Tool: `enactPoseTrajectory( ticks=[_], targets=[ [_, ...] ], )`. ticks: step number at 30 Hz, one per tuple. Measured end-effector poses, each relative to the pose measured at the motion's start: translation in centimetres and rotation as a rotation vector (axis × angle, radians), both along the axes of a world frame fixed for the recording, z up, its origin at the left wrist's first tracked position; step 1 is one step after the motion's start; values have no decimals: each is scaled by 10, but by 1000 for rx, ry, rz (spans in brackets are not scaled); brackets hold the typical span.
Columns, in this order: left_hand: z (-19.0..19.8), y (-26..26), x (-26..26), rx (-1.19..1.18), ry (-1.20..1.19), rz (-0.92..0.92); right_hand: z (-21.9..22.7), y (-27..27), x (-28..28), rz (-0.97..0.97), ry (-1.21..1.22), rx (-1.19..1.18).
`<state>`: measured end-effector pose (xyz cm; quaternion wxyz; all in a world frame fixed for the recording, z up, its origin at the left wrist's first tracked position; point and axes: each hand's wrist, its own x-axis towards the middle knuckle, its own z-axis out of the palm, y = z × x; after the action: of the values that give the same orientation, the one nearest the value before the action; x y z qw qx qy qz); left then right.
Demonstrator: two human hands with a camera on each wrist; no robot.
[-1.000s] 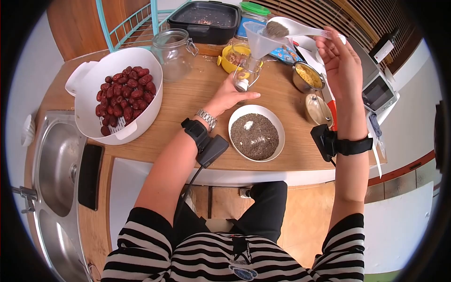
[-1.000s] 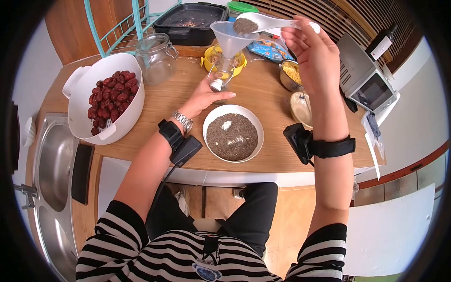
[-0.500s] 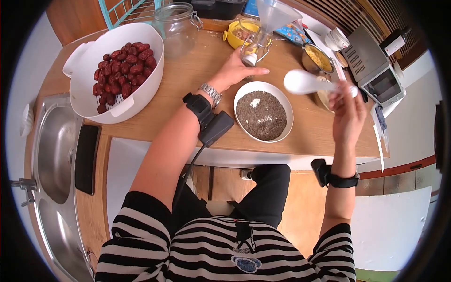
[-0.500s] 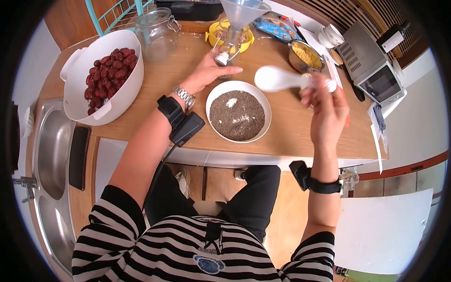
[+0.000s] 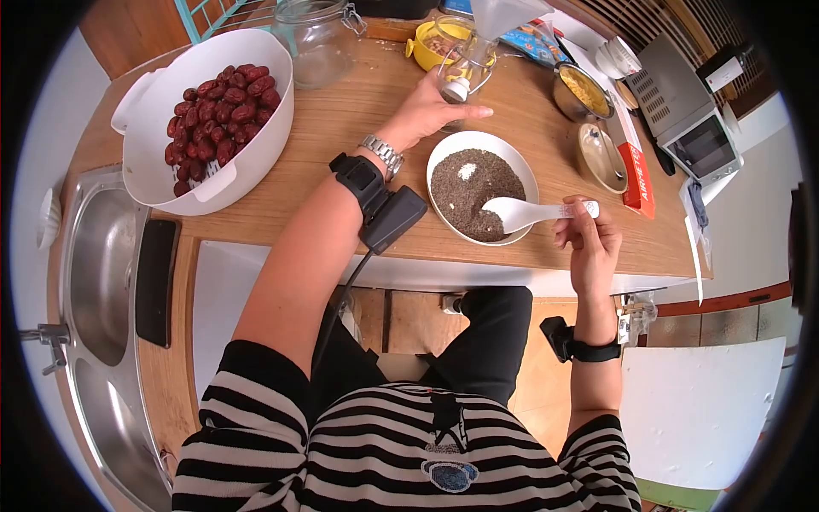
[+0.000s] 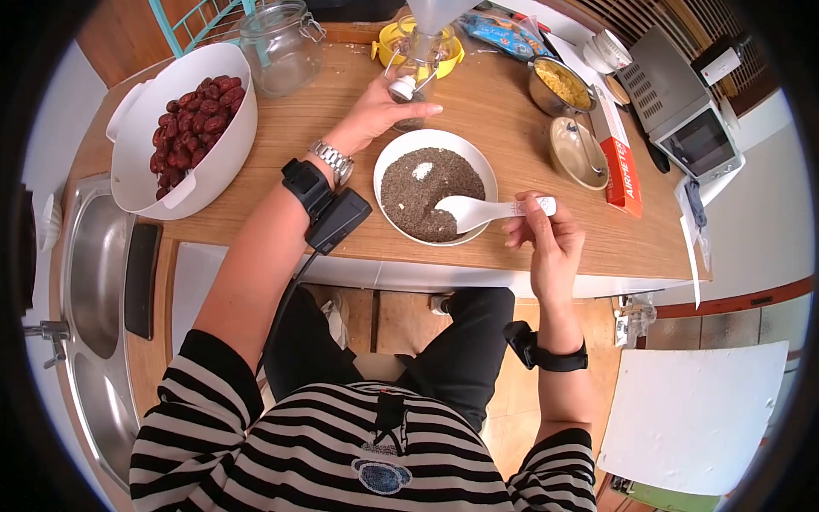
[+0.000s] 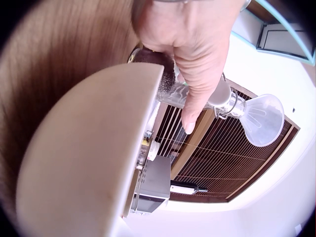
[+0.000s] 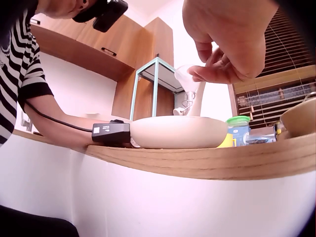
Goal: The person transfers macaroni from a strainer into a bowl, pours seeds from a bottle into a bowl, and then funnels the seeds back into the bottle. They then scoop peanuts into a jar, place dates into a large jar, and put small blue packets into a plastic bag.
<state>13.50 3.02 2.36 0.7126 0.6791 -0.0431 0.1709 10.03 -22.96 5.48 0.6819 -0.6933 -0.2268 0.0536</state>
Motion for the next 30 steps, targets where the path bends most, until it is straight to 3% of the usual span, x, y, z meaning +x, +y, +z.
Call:
enactPoseTrajectory(
  ticks=[5,12,22,26,30],
  targets=[
    [-1,0,0,8,-45,-24,-13,15,-3,12,364,191],
    [4,-1,-4,-4,6,-11,-14,16,3,38,484,283],
    [0,1,0,57,0,19,61,13,34,19,365,469],
    [0,1,0,16,-12,9,102,11,61,184,239,569],
    [4,0,-3,-12,10,3,139,25,87,188,159,671]
  ],
)
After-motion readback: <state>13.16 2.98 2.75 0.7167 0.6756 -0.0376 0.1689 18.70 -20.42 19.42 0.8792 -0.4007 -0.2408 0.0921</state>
